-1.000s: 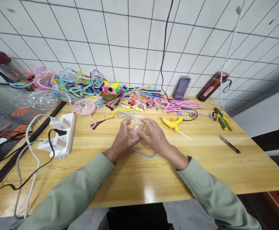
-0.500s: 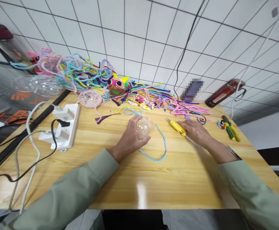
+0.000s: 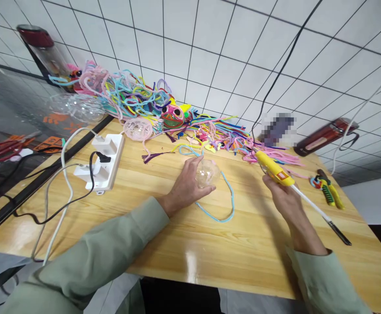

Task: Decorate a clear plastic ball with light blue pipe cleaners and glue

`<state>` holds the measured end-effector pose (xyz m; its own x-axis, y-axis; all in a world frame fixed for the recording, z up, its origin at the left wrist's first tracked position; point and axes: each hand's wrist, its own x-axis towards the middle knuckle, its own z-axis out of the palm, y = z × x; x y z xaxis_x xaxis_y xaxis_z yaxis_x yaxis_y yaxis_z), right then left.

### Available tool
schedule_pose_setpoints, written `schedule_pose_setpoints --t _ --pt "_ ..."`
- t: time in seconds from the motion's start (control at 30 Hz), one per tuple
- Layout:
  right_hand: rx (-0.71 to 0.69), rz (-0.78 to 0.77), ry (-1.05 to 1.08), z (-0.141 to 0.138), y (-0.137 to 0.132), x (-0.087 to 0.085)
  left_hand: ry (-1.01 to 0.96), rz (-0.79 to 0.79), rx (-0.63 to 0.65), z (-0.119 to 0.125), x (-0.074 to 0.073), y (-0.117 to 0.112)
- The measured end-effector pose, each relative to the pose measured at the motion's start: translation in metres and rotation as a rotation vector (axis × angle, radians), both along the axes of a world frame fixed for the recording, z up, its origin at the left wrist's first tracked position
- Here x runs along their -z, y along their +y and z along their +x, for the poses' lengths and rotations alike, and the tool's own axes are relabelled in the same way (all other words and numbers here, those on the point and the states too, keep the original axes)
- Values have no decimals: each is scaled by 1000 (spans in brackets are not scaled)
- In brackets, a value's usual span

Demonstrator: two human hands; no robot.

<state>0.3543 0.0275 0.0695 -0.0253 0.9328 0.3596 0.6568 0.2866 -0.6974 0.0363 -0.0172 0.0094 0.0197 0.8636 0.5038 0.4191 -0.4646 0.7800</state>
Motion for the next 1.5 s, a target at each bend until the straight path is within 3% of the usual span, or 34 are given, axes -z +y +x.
schedule_pose_setpoints --t 0.1,0.2,0.37,0.5,0.6,0.8,1.0,1.5 --pt "-40 -147 301 -28 -12 8 18 -40 2 -1 -3 0" --pt "-144 -241 403 -38 -17 20 18 -49 34 -3 -5 0" --pt "-317 -346 354 -39 -24 23 -36 -43 43 -1 -4 3" --pt "-373 -410 366 -44 -32 18 -111 -87 -6 1 -5 3" --pt "-410 -453 382 -48 -36 18 -28 -55 0 1 -8 0" --pt "-427 -494 446 -49 -38 24 131 30 7 -1 -7 -1" --pt "-499 -540 533 -51 -37 21 129 32 30 -1 -2 1" --pt "-529 -578 550 -53 -40 21 146 63 36 -4 1 3"
